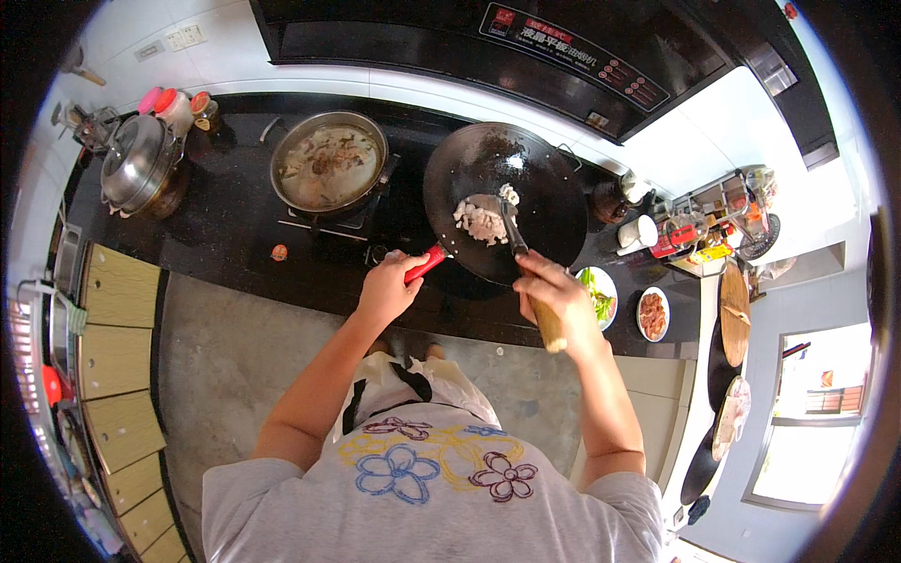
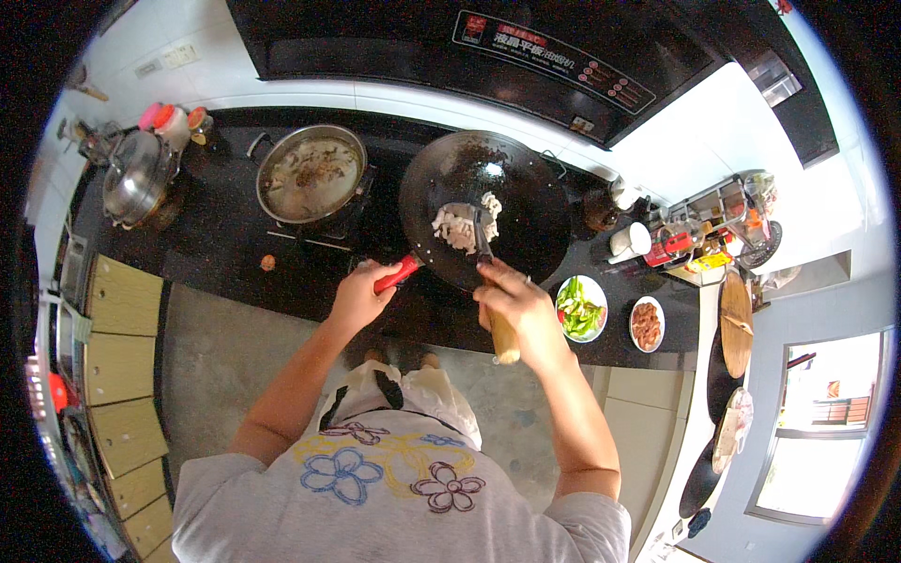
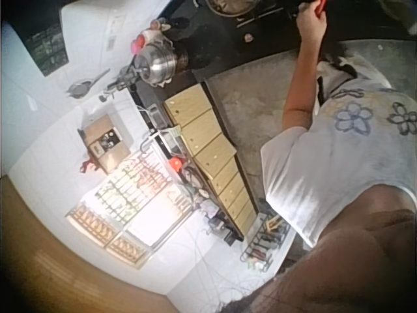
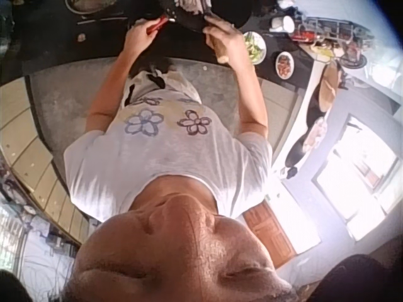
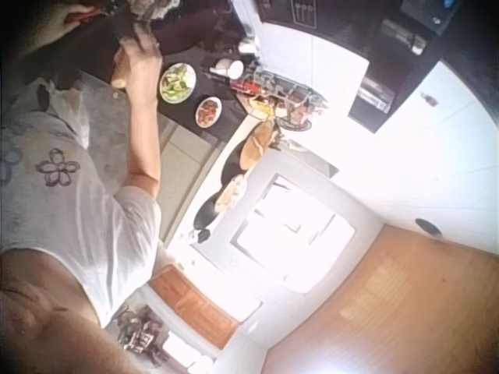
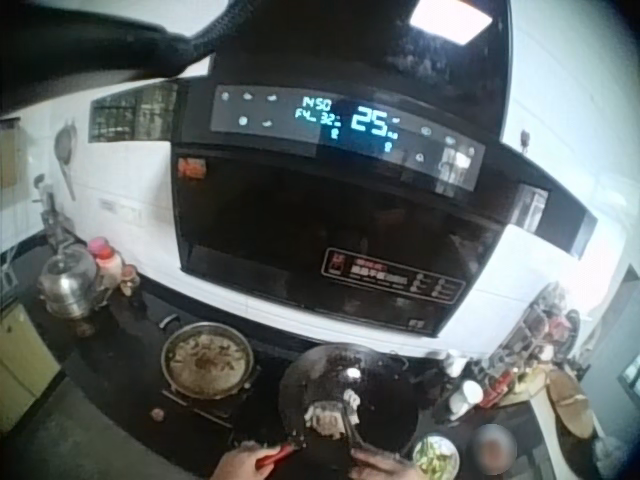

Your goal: The person adds chopped meat from a plate into a hot wok and stirs it with a spatula. They then pour a liquid from a cup into the wok and continue to stir-fry the meat until it is cooked.

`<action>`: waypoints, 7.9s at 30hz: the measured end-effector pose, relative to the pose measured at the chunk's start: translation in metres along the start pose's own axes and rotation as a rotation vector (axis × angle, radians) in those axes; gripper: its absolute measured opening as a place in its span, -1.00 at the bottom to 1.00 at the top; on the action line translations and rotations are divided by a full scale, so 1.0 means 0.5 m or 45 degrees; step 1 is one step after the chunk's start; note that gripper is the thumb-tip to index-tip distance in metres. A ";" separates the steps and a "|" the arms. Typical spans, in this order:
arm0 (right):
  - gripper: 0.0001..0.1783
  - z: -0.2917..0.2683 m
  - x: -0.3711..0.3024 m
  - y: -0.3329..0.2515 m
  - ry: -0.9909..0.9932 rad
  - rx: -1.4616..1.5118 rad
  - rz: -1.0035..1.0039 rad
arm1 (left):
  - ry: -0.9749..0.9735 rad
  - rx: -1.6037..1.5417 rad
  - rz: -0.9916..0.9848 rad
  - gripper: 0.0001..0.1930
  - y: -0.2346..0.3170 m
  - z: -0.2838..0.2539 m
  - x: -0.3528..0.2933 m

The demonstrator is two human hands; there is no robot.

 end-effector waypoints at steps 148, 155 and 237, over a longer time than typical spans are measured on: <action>-0.77 0.043 0.049 0.279 0.755 0.224 0.475 | 0.016 -0.043 0.058 -0.57 0.000 -0.001 0.007; -0.72 -0.012 0.058 0.118 0.016 0.363 0.292 | 0.013 -0.014 0.053 -0.57 0.002 0.002 0.006; -0.94 0.116 -0.047 0.279 0.982 0.987 0.824 | 0.003 -0.075 0.015 -0.57 0.013 -0.002 0.009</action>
Point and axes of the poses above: each hand's wrist, its own x-axis towards the middle knuckle, its own z-axis out of the palm, y = z × x, the point moved 2 cm from there along x, towards the middle knuckle, and after that the axes turned 6 degrees about y, right-handed, at the moved point
